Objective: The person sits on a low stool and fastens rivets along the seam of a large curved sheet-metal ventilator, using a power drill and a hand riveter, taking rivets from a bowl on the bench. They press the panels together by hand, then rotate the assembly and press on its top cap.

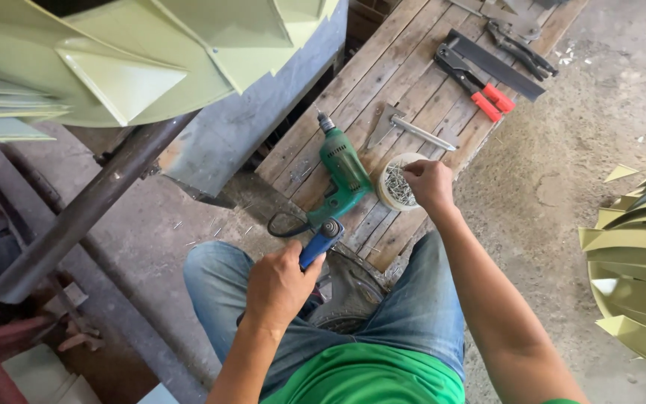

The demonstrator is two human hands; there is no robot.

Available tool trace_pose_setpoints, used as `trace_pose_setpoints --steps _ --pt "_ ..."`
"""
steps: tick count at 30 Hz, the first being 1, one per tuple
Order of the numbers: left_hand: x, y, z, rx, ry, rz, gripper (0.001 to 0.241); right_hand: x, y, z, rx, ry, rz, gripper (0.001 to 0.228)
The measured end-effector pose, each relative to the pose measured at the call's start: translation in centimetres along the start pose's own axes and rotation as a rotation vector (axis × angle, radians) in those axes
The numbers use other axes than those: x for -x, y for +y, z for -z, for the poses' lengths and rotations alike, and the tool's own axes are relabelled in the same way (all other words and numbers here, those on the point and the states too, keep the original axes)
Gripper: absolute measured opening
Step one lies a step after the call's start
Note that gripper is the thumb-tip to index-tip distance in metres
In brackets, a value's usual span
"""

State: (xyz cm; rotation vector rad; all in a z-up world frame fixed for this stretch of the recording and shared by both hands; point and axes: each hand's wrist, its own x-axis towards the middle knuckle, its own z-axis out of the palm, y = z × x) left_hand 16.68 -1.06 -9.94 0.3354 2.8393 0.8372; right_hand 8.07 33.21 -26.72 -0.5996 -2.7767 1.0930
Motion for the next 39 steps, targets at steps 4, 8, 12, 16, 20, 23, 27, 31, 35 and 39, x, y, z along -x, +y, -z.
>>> trace_pose_setpoints --steps 4,8,12,16,20,23,27,31,35,39 --pt "-0.3 0.7 -0.5 0.017 -0.016 0.015 0.033 2.4 -4.1 4.0 -0.283 -0.088 -0.154 0.020" --pt "-1.2 1.3 -0.7 -0.058 0.051 -0.042 0.032 7.0 -11.1 8.1 -0.560 -0.118 -0.034 0.015" --pt "-1.0 1.5 -1.3 -0.145 0.047 -0.089 0.028 12.7 -16.9 10.2 -0.864 -0.323 0.196 0.011" --pt "-0.6 1.5 -0.9 -0.166 0.005 -0.062 0.029 13.8 -17.4 9.1 -0.971 -0.369 0.207 0.012" --pt "0.1 1.0 -0.6 -0.169 0.034 -0.053 0.028 13.9 -17.4 8.5 -1.004 -0.400 0.202 0.009" --pt "0.3 0.7 -0.5 -0.169 0.015 -0.044 0.027 14.1 -17.5 8.4 -0.966 -0.407 0.226 0.008" --pt "0.5 0.5 -0.5 -0.172 0.018 -0.044 0.026 14.3 -17.9 8.7 -0.982 -0.435 0.209 0.007" --pt "0.4 0.7 -0.5 -0.145 -0.026 -0.035 0.025 14.4 -17.4 8.8 -0.962 -0.432 0.220 0.008" --pt "0.4 0.7 -0.7 -0.161 -0.010 -0.050 0.025 14.7 -17.8 8.9 -0.834 -0.384 0.257 0.006" --pt "0.3 0.9 -1.0 -0.130 -0.022 -0.047 0.025 14.8 -19.3 9.6 -0.354 -0.279 0.649 0.010"
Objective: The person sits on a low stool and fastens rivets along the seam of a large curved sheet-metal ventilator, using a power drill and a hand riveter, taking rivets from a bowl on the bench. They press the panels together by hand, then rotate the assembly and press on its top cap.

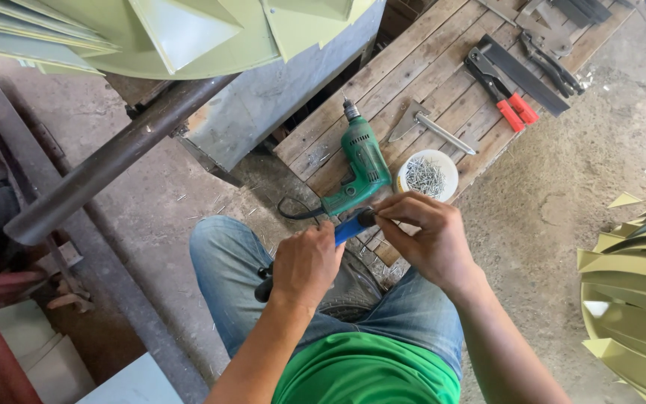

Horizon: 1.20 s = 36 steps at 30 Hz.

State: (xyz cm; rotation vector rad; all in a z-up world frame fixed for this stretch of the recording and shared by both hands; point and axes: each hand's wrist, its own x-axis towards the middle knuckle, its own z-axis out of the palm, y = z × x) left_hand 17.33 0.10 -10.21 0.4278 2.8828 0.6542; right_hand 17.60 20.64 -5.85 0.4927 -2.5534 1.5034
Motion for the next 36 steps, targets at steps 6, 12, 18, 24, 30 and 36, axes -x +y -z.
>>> trace_pose_setpoints --steps 6,12,18,24,30,36 --pt "-0.2 0.6 1.2 0.077 -0.017 0.057 0.032 -0.3 2.5 0.3 -0.391 -0.120 -0.071 0.037" --pt "-1.7 2.1 0.9 0.433 0.106 0.091 0.040 5.3 7.7 -7.1 -0.626 -0.386 -0.398 0.079" --pt "-3.7 3.9 0.4 0.635 -0.037 0.094 0.043 5.5 7.7 -4.4 -0.582 0.100 -0.608 0.063" --pt "-7.3 8.1 -3.8 0.642 -0.465 0.180 0.057 3.8 13.3 1.2 -0.142 0.409 -0.787 0.054" --pt "-8.3 4.0 -10.3 0.526 0.021 -0.211 0.049 3.7 21.0 1.1 0.070 0.380 -0.816 0.050" --pt "-7.4 -7.4 1.6 0.646 0.558 0.099 0.021 4.8 24.7 -0.4 0.804 0.396 -0.518 0.044"
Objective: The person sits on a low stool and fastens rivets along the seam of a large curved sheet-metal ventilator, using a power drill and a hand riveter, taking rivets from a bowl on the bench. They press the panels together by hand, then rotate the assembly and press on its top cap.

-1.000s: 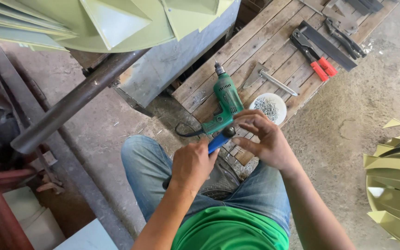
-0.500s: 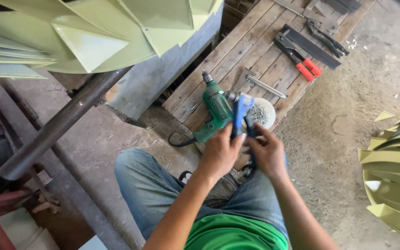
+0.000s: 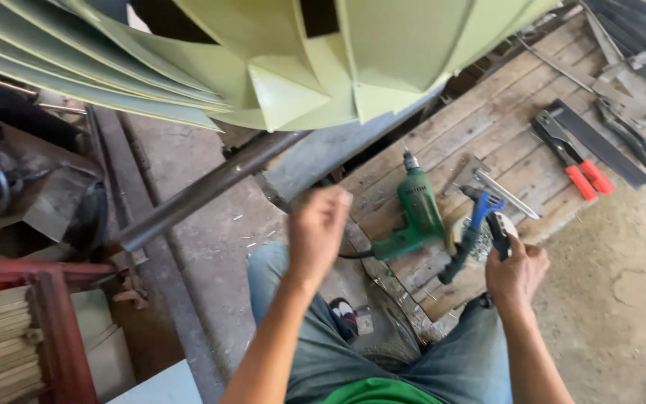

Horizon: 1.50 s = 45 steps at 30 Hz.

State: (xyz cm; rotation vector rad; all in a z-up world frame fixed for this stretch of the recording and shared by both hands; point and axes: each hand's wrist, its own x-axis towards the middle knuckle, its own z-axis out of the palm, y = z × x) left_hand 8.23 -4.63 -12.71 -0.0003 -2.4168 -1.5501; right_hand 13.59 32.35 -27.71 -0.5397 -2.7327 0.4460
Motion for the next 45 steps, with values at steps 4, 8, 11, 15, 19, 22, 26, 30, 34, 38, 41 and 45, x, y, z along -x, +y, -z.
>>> trace_pose_setpoints --steps 4,8,11,15,19,22,26,30,34,38,41,45 --pt "-4.5 6.6 8.9 -0.287 0.329 -0.327 0.033 -2.8 -8.7 5.2 0.304 0.082 0.063 0.056" --pt "-9.4 10.4 10.5 -0.298 0.315 -0.503 0.076 -8.3 -19.4 6.5 -1.079 -0.238 -0.258 0.051" --pt "-13.0 11.0 11.0 -0.460 0.288 -0.533 0.093 -12.8 -27.8 6.3 -1.741 -0.497 -0.488 0.053" --pt "-14.7 10.3 11.6 -0.771 0.181 -0.558 0.083 -16.3 -29.4 -0.1 -2.345 -0.645 -0.343 0.051" --pt "-15.1 10.2 12.9 -0.904 0.161 -0.584 0.077 -15.8 -30.8 2.4 -2.369 -0.669 -0.429 0.053" --pt "-16.2 9.5 13.6 -0.969 0.126 -0.610 0.067 -16.0 -30.3 2.0 -2.323 -0.647 -0.390 0.053" --pt "-17.0 9.6 14.1 -0.971 0.090 -0.625 0.065 -16.4 -29.0 0.5 -2.309 -0.640 -0.463 0.051" --pt "-18.1 10.2 14.3 -0.979 0.075 -0.621 0.071 -16.6 -30.2 2.9 -2.167 -0.598 -0.515 0.044" --pt "-17.8 9.8 14.3 -0.898 0.070 -0.647 0.065 -17.4 -29.9 2.4 -2.107 -0.567 -0.548 0.039" --pt "-18.0 9.9 12.5 -0.870 0.081 -0.643 0.056 -19.9 -26.8 -0.6 -2.147 -0.640 -0.320 0.029" --pt "-17.2 11.2 10.7 -0.857 0.085 -0.603 0.058 -21.9 -24.7 -1.2 -2.162 -0.714 -0.188 0.027" --pt "-16.4 12.5 9.5 -0.835 0.086 -0.556 0.057 -21.1 -28.4 5.6 -2.036 -0.658 -0.493 0.029"
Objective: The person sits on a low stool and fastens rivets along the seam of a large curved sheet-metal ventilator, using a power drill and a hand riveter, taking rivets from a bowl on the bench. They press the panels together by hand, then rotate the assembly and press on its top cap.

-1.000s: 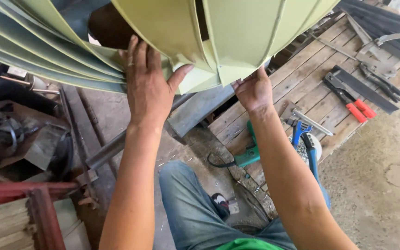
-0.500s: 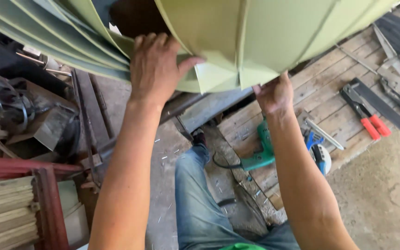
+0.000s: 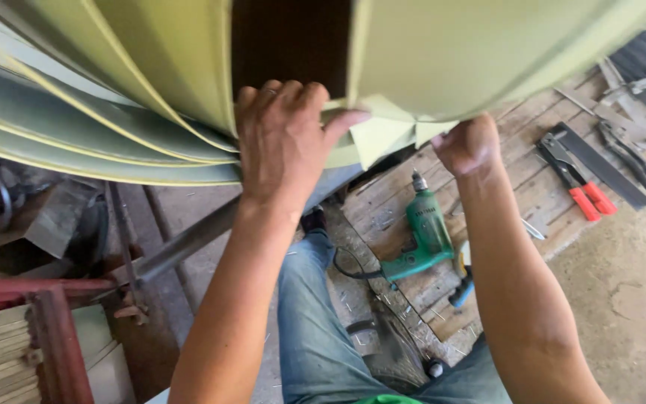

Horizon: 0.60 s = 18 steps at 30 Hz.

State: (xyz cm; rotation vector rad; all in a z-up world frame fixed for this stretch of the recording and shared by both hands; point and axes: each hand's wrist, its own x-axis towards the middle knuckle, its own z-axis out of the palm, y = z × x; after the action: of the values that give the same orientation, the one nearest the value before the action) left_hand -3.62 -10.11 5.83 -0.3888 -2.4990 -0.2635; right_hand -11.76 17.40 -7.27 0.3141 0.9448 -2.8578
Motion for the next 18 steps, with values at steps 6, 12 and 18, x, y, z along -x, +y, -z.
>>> trace_pose_setpoints --steps 6,12,18 --pt "5.4 4.7 -1.6 0.006 0.498 0.038 0.040 5.9 1.8 1.7 0.259 0.384 0.171 0.039" --pt "8.1 7.3 -6.2 0.667 0.305 0.455 0.031 13.2 2.0 -2.2 1.059 -0.025 0.616 0.025" --pt "9.3 12.0 -9.5 1.246 0.142 0.511 0.024 15.0 -1.8 -6.2 1.571 -0.134 0.765 0.044"
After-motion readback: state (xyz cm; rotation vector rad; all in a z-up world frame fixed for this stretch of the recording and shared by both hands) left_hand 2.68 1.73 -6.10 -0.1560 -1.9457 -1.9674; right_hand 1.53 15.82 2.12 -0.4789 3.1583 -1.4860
